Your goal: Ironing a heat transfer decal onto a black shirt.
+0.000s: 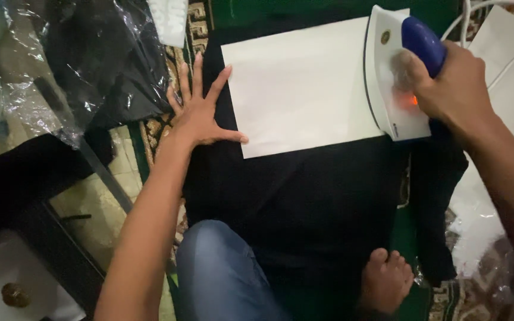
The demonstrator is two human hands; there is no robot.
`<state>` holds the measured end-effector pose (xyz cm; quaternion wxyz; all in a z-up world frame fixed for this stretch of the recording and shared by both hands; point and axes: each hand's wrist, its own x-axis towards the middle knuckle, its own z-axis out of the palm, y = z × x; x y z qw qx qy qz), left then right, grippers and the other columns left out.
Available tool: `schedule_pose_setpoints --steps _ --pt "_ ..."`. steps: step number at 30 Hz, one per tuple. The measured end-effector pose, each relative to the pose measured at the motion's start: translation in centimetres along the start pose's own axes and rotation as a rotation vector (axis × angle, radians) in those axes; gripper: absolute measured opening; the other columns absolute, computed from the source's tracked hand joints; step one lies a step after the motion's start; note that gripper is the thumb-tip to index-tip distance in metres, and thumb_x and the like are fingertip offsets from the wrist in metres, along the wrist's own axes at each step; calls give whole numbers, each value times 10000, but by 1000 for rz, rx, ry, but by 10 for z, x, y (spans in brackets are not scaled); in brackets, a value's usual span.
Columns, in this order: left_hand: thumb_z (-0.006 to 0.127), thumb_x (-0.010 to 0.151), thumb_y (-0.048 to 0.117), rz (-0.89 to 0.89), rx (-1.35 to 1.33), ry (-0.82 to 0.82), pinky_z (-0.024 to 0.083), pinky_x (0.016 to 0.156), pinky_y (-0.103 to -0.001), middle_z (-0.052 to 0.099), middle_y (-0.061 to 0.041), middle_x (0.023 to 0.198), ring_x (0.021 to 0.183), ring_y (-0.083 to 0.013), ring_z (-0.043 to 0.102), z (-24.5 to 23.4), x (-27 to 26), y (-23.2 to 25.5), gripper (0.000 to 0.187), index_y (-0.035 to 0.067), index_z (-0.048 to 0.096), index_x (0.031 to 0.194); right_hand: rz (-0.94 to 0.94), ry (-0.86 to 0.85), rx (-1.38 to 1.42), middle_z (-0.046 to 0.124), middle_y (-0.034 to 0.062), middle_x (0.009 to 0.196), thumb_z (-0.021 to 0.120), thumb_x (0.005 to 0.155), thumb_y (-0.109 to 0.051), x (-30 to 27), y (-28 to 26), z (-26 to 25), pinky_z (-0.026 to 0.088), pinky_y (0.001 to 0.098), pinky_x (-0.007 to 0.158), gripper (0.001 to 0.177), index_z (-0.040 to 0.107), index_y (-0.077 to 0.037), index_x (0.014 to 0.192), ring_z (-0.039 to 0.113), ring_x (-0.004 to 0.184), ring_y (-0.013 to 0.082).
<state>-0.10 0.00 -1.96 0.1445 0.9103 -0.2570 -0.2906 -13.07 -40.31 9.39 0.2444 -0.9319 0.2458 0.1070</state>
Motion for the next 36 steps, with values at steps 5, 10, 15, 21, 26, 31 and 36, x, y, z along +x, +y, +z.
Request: schedule_pose_setpoints --steps 5,10,15,21,26,31,36 --pt "874 284 850 -29 25 -46 -80 1143 -778 -210 -104 1712 1540 -452 -246 0 4 -1 1574 504 126 1625 154 -58 214 646 111 743 665 1001 -496 -6 -8 -10 500 412 523 524 661 17 1110 637 607 233" --pt "863 311 876 12 -1 -24 -72 1142 -790 -206 -105 1721 1545 -463 -242 7 3 -9 1564 502 128 1639 -149 -131 -161 664 151 717 696 981 -508 4 3 -19 541 387 559 540 694 3 1158 678 597 256" --pt "862 359 888 43 -9 -16 -59 1136 -803 -205 -113 1728 1556 -474 -243 4 2 -9 1539 488 129 1652 -413 -163 -662 729 113 706 668 839 -739 14 -77 -12 578 392 580 686 794 -150 1168 715 573 290" --pt "855 330 877 6 -2 -23 -61 1130 -795 -203 -128 1711 1532 -475 -248 4 2 -13 1547 481 133 1639 -547 -253 -671 738 77 635 583 806 -887 32 -69 30 561 398 537 757 838 -222 1062 696 560 290" --pt "843 419 910 65 -18 2 -58 1142 -800 -201 -129 1735 1552 -478 -255 7 1 -12 1504 468 137 1671 -478 -179 -584 701 120 609 557 879 -820 28 -68 21 544 395 487 752 796 -184 1202 659 476 280" --pt "837 372 900 38 -4 -16 -61 1141 -798 -197 -117 1730 1547 -464 -253 2 3 -8 1523 479 133 1655 -602 -337 -800 724 81 609 519 730 -904 33 -61 22 563 374 470 802 811 -277 1135 679 441 250" --pt "824 340 904 34 -1 -21 -59 1160 -794 -199 -111 1733 1560 -454 -243 4 -1 -9 1544 491 126 1654 -427 -154 -595 727 105 649 466 926 -858 27 -74 19 540 347 472 795 770 -197 1248 654 478 228"
